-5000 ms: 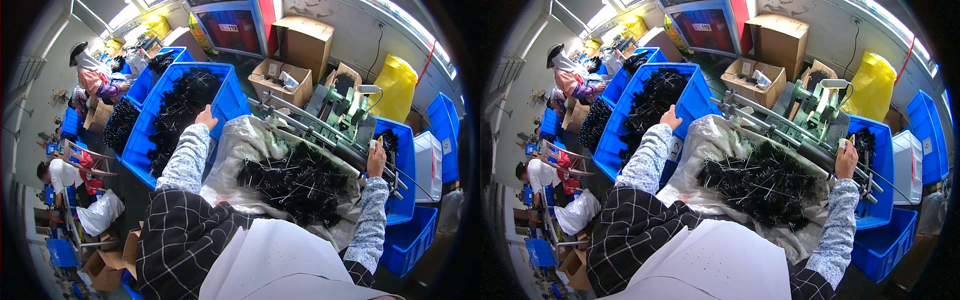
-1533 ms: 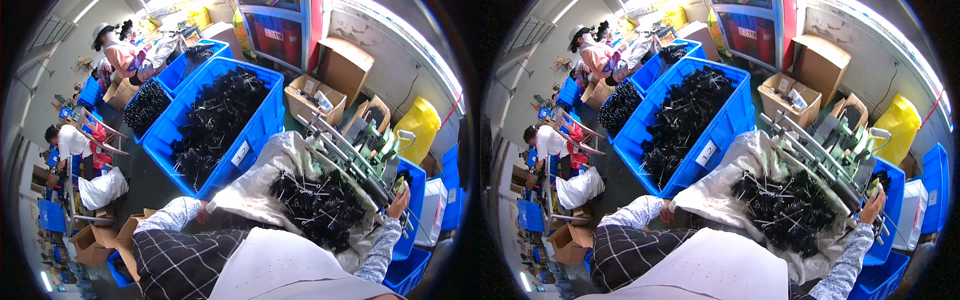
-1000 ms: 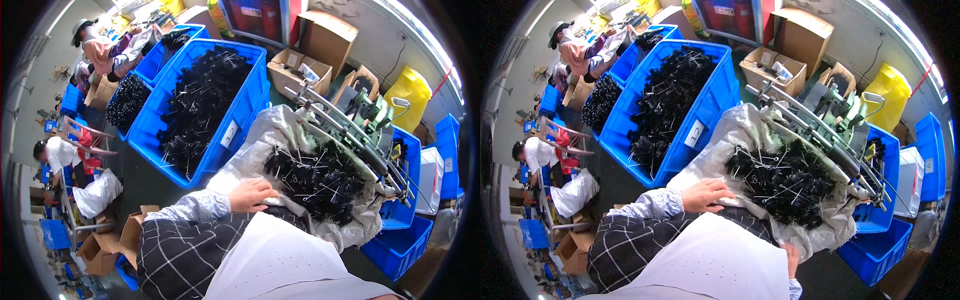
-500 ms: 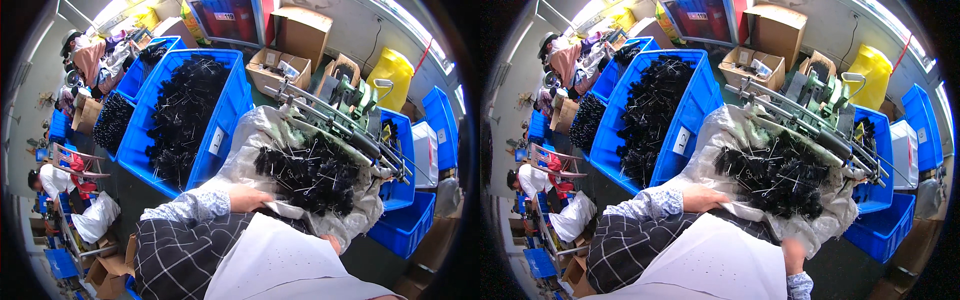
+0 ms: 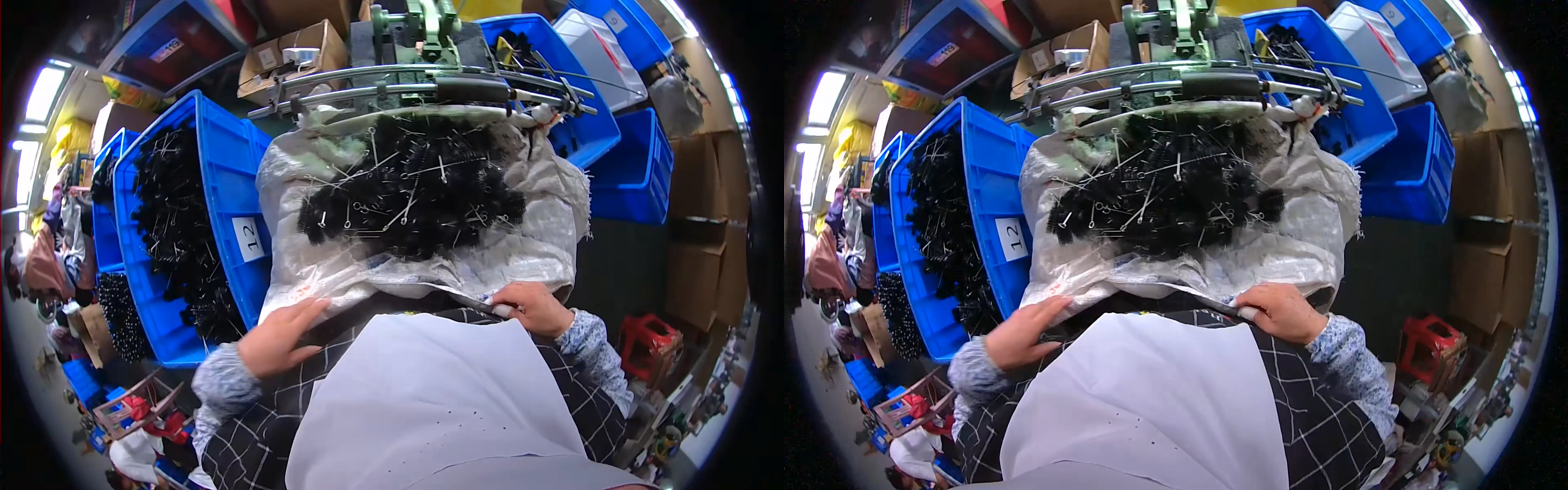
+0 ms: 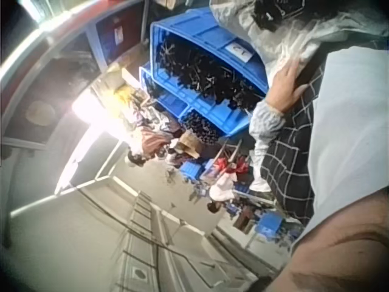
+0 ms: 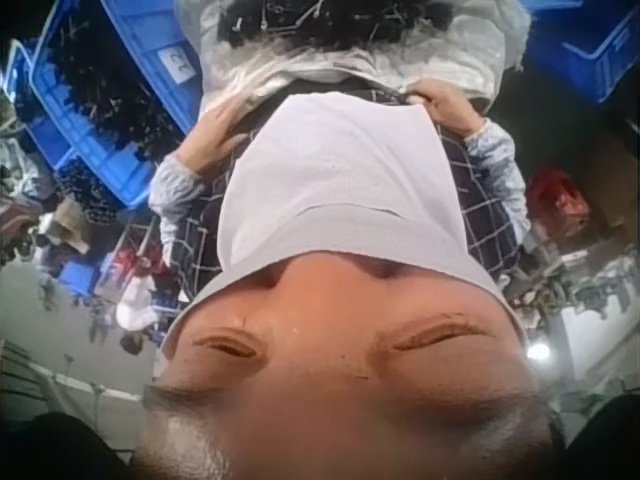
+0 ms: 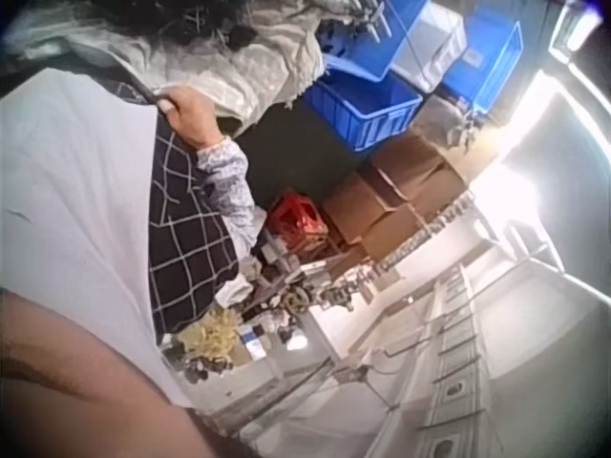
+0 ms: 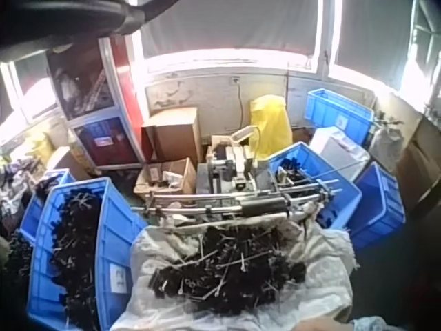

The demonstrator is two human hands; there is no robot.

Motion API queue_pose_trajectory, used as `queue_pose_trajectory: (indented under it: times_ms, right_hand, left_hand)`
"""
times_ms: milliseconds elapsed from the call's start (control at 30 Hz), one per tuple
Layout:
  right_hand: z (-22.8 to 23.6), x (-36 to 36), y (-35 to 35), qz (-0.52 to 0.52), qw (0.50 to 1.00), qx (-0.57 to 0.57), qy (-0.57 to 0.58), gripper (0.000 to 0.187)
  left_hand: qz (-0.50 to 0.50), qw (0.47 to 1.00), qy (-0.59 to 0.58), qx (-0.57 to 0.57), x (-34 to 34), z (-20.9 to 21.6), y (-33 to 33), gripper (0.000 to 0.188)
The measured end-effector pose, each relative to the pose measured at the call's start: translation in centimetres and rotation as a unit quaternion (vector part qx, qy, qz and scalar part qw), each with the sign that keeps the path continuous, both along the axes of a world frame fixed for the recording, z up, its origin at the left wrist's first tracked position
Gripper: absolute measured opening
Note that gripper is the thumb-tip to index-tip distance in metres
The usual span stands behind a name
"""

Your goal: The person operates a green benchtop machine to process small black metal objects, likely hairpins or clips. They pick up the items from a pile on a white cloth, feed them into the machine's rollers, and then place the processed items into a blue bin. The task is repetitive and involves continuous manual handling of the hardware.

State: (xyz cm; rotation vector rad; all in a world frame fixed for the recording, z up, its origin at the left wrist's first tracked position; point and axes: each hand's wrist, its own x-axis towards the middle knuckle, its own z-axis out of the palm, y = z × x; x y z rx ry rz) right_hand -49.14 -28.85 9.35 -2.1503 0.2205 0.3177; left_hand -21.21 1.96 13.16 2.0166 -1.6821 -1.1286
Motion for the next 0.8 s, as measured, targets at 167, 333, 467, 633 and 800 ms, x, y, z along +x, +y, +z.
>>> queue_pose_trajectory:
  times_ms: [167,333,467,633,800]
  right_hand:
    - [-0.5,2.0,-1.2,0.101,0.988,0.076,0.091,0.019]
    - [1.3,5.5,-6.5,0.229,0.96,0.061,0.147,0.03]
    - [-0.3,9.9,-13.6,-0.08,0.996,0.006,-0.034,0.02]
    - [-9.5,15.8,-14.6,-0.203,0.961,0.135,-0.127,0.04]
    - [-12.1,14.3,-11.1,-0.173,0.975,0.072,-0.119,0.05]
  left_hand:
    - [0.026,0.998,0.058,-0.026,5.5,3.6,-7.3,0.046]
    - [-0.056,0.988,0.057,-0.136,8.8,-1.1,-20.7,0.048]
    - [-0.129,0.985,0.003,-0.114,8.8,-5.0,-27.7,0.063]
    - [-0.112,0.993,0.018,0.027,7.7,-8.0,-28.9,0.075]
    - [-0.119,0.992,0.017,0.042,6.1,-8.6,-27.4,0.073]
